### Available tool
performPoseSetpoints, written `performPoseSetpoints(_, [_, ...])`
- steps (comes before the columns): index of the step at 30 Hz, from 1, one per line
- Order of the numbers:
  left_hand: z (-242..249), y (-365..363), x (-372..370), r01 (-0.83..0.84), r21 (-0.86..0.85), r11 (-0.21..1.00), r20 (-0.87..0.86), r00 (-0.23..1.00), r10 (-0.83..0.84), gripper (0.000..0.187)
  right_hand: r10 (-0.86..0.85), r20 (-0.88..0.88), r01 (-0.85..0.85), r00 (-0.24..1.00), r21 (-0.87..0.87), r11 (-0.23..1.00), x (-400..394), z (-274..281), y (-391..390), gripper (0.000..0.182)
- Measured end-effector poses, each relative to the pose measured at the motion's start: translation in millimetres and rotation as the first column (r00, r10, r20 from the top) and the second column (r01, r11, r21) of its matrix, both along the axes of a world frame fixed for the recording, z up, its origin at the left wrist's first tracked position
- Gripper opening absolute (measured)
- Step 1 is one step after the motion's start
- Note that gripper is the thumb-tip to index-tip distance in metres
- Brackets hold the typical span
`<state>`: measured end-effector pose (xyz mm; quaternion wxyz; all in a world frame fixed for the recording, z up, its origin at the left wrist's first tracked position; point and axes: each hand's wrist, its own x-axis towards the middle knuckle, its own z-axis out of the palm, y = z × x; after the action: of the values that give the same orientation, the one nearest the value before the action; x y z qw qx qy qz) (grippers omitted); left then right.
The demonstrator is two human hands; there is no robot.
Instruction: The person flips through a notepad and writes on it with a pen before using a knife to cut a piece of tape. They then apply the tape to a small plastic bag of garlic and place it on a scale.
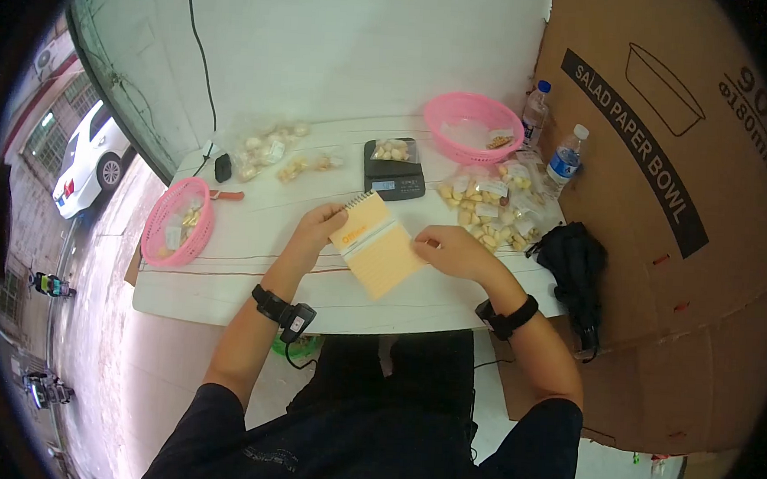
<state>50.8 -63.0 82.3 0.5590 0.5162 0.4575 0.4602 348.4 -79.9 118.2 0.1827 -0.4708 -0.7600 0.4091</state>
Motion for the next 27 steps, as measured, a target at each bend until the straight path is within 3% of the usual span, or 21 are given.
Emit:
performPoseSetpoints(3, [0, -5, -1, 0.017, -0.113, 0.993, 0.049, 0.999, -0.011, 0.03, 0.053, 0.007, -0.052, 0.999, -0.03, 0.998, -1, -1, -9, 0.051])
performPoseSetpoints(8, [-9, -4, -9, 0.039, -0.155, 0.987, 0.025, 0.999, -0.035, 0.03, 0.14, 0.076, -0.143, 0.987, 0.025, 0.989, -10, 12, -29, 0.06])
performPoseSetpoints(10, [-7, -4, -9, 0.051, -0.178, 0.983, 0.033, 0.998, -0.046, 0.03, 0.172, 0.236, -0.23, 0.956, 0.246, 0.942, -12, 2, -29, 0.066])
performPoseSetpoints(13, [-7, -3, -9, 0.064, -0.227, 0.972, -0.004, 0.998, -0.067, 0.03, 0.191, 0.235, -0.266, 0.953, 0.344, 0.901, -13, -2, -29, 0.06])
performPoseSetpoints(17, [-11, -1, -13, 0.105, -0.244, 0.964, -0.05, 0.991, -0.121, 0.035, 0.199, 0.304, -0.297, 0.931, 0.319, 0.9, -12, 8, -29, 0.055])
performPoseSetpoints(19, [-14, 0, -14, 0.123, -0.253, 0.96, -0.057, 0.988, -0.141, 0.034, 0.24, 0.249, -0.319, 0.938, 0.353, 0.88, -9, 6, -27, 0.038])
performPoseSetpoints(20, [-16, 0, -15, 0.139, -0.247, 0.959, -0.086, 0.983, -0.165, 0.034, 0.24, 0.25, -0.319, 0.938, 0.352, 0.88, -10, 5, -27, 0.038])
performPoseSetpoints(22, [-14, -3, -12, 0.157, -0.242, 0.957, -0.114, 0.975, -0.188, 0.034, 0.252, 0.032, -0.239, 0.967, 0.444, 0.864, -11, 2, -25, 0.021])
performPoseSetpoints(23, [-13, -5, -11, 0.174, -0.262, 0.949, -0.14, 0.966, -0.216, 0.034, 0.251, 0.032, -0.239, 0.967, 0.443, 0.864, -13, 2, -24, 0.021])
performPoseSetpoints(25, [-14, -8, -7, 0.193, -0.285, 0.939, -0.164, 0.955, -0.246, 0.035, 0.174, -0.108, -0.088, 0.979, 0.546, 0.833, -18, 4, -19, 0.016])
performPoseSetpoints(26, [-17, -8, -4, 0.175, -0.238, 0.955, -0.192, 0.956, -0.223, 0.041, 0.171, -0.109, -0.085, 0.979, 0.544, 0.835, -21, 5, -18, 0.016])
performPoseSetpoints(27, [-21, -8, -3, 0.159, -0.189, 0.969, -0.219, 0.955, -0.199, 0.047, 0.095, -0.217, 0.03, 0.971, 0.51, 0.86, -22, 7, -16, 0.016])
